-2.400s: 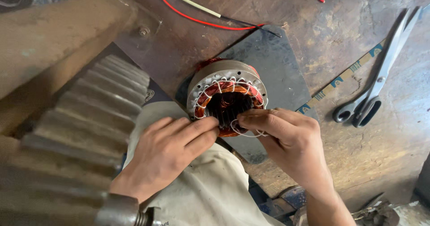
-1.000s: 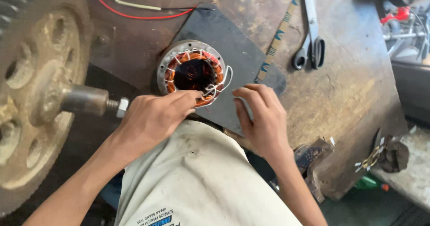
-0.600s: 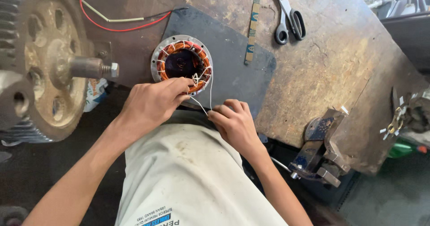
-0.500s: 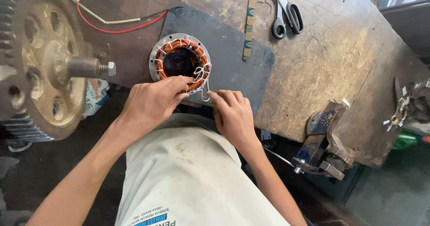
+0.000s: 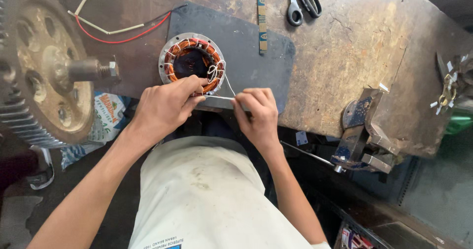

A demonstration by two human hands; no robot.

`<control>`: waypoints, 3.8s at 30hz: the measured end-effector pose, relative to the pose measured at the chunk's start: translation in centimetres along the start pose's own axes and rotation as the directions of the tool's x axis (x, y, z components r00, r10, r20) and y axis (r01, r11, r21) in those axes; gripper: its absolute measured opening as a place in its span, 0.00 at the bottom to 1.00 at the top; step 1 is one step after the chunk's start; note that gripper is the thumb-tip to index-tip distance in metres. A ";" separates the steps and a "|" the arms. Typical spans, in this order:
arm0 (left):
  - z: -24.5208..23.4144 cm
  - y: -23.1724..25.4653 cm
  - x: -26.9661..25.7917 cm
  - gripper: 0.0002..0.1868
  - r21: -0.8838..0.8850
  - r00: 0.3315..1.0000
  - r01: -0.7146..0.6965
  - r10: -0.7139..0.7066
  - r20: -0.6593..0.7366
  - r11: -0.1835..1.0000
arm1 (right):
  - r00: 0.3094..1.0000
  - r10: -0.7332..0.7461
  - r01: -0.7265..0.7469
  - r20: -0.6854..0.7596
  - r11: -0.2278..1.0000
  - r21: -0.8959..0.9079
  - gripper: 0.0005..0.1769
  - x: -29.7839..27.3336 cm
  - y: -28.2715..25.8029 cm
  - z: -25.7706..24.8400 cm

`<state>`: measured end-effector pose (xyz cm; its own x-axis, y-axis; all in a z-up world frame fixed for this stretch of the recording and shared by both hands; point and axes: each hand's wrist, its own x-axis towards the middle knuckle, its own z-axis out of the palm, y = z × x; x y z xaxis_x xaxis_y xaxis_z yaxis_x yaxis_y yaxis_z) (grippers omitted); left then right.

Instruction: The person is repairing a motor stator by hand. They use a thin white wire to tie and secure the copper windings within the stator slots, then use scissors to cut the wire. Finally, they insert a thin orange wire into the stator assembly.

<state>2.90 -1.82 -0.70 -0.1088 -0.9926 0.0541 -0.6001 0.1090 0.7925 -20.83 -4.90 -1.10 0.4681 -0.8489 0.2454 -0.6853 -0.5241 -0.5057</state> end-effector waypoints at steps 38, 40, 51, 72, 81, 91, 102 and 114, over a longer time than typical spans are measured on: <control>1.0 1.7 -1.9 0.14 0.388 0.967 -0.057 0.148 -0.207 0.920 | 0.992 0.116 -0.103 -0.051 0.972 0.212 0.17 2.0 -3.7 2.5; 0.9 1.5 -1.7 0.21 0.380 0.920 -0.120 0.247 -0.305 0.917 | 0.997 0.036 -0.024 -0.065 0.986 0.167 0.09 1.9 -2.8 2.2; 1.1 0.3 -1.4 0.22 0.277 0.949 -0.168 0.231 -0.213 0.946 | 0.995 -0.016 0.016 0.103 1.000 0.002 0.12 -0.7 1.3 0.2; 1.9 -0.2 -0.7 0.18 0.032 0.962 -0.111 0.115 -0.247 0.993 | 0.993 0.013 -0.117 0.117 0.179 0.977 0.26 0.9 3.8 6.3; 3.0 1.0 -2.0 0.16 0.162 0.927 -0.087 0.139 -0.348 0.983 | 0.874 -0.392 0.295 0.287 0.897 0.329 0.22 5.7 1.5 -0.6; 6.2 1.6 -2.4 0.15 0.126 0.852 0.021 0.048 -0.522 0.992 | 0.757 -0.600 0.589 0.259 0.798 0.128 0.16 7.4 1.9 1.3; 6.2 3.4 -1.9 0.21 0.411 0.878 0.031 0.172 -0.446 0.911 | 0.976 -0.214 0.185 0.041 0.911 0.369 0.07 3.4 1.0 0.5; 6.4 2.2 -2.1 0.10 0.154 0.871 0.001 0.075 -0.485 0.988 | 0.913 -0.237 0.098 0.333 0.918 0.384 0.05 4.1 3.4 0.7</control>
